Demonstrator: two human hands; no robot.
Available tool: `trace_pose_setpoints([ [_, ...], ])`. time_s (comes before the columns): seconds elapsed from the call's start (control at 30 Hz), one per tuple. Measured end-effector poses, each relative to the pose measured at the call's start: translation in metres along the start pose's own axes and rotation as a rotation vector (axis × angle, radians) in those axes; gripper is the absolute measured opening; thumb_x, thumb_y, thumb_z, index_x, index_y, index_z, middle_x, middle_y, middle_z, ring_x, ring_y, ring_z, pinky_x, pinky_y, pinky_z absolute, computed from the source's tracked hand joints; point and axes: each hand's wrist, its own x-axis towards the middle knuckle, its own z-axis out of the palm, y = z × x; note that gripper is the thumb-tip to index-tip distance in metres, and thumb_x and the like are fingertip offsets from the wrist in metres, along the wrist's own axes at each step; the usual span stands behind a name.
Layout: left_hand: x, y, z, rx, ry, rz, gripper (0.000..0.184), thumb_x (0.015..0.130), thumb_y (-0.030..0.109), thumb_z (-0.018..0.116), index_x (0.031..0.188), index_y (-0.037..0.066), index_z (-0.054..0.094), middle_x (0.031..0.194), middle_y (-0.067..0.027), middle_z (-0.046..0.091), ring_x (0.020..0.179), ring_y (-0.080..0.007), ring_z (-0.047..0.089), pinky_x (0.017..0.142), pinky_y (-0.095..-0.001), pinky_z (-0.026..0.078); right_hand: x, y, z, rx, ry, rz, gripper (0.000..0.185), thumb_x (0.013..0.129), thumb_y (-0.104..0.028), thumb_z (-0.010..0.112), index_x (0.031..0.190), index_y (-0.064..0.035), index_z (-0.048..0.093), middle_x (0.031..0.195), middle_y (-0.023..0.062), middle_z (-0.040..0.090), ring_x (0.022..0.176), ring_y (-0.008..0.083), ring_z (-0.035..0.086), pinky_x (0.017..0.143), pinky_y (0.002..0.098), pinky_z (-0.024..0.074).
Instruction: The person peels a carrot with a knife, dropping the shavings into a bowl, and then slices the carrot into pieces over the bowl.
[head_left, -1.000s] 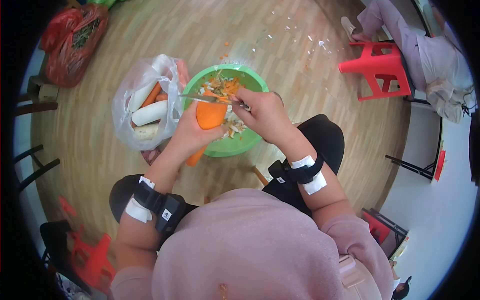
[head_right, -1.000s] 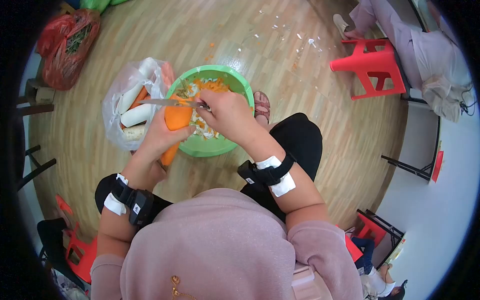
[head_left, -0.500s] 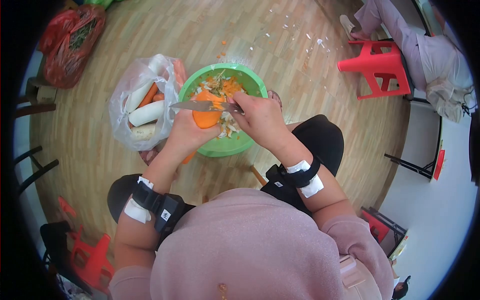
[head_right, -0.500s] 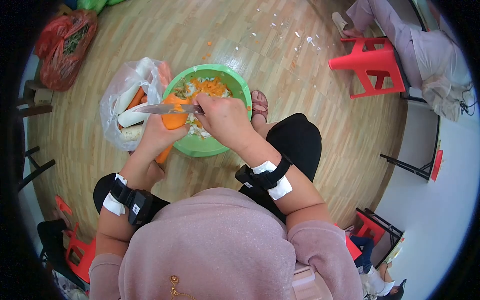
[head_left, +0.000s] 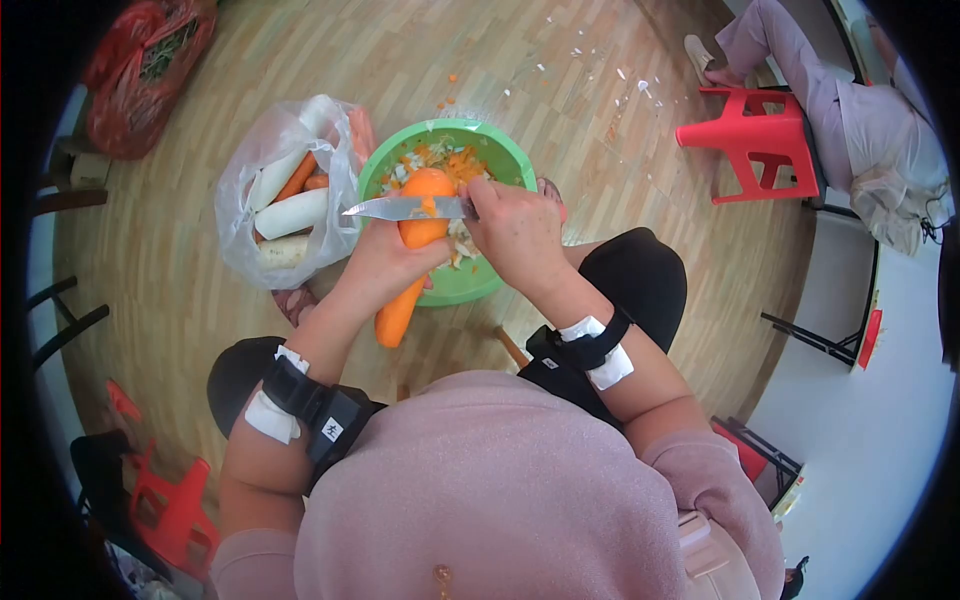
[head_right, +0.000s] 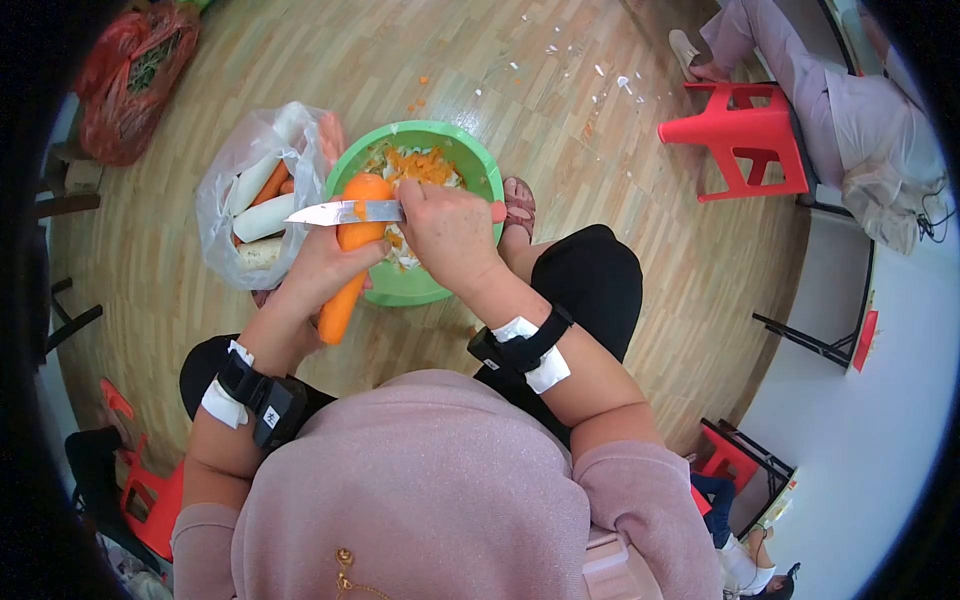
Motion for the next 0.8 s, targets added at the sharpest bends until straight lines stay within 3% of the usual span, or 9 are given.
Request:
trace_pose_setpoints([
  [0.37, -0.001, -0.004, -0.003, -0.015, 0.015, 0.002, 0.062, 0.068, 0.015, 0.067, 0.122, 0.001, 0.038, 0.094, -0.0102, 0.055, 0.066, -0.0167, 0.060, 0.053, -0.0297, 0.051, 0.006, 0.004, 0.012, -0.039, 0.090, 0.036, 0.023, 0.085, -0.024, 0.058, 0.071, -0.0096, 0.048, 0.055, 0.0047, 0.056, 0.047, 0.0254, 0.056, 0.046, 0.0391, 0.0427],
  [0.7, -0.008, -0.003, -0.003, 0.021, -0.072, 0.021, 0.063, 0.069, 0.015, 0.067, 0.123, 0.000, 0.037, 0.095, -0.0105, 0.054, 0.065, -0.0174, 0.058, 0.055, -0.0292, 0.051, 0.005, 0.024, 0.022, -0.055, -0.060, 0.209, 0.016, 0.081, -0.020, 0.061, 0.079, -0.0053, 0.055, 0.057, 0.0119, 0.058, 0.052, 0.0291, 0.060, 0.048, 0.0400, 0.0469],
  [0.8, -0.003, -0.007, -0.006, 0.050, -0.020, 0.021, 0.063, 0.069, 0.015, 0.067, 0.123, 0.000, 0.037, 0.095, -0.0109, 0.055, 0.065, -0.0172, 0.059, 0.054, -0.0297, 0.051, 0.003, 0.019, 0.015, 0.101, -0.017, 0.130, 0.016, 0.080, -0.021, 0.062, 0.081, -0.0063, 0.056, 0.058, 0.0116, 0.059, 0.053, 0.0305, 0.060, 0.049, 0.0404, 0.0474],
])
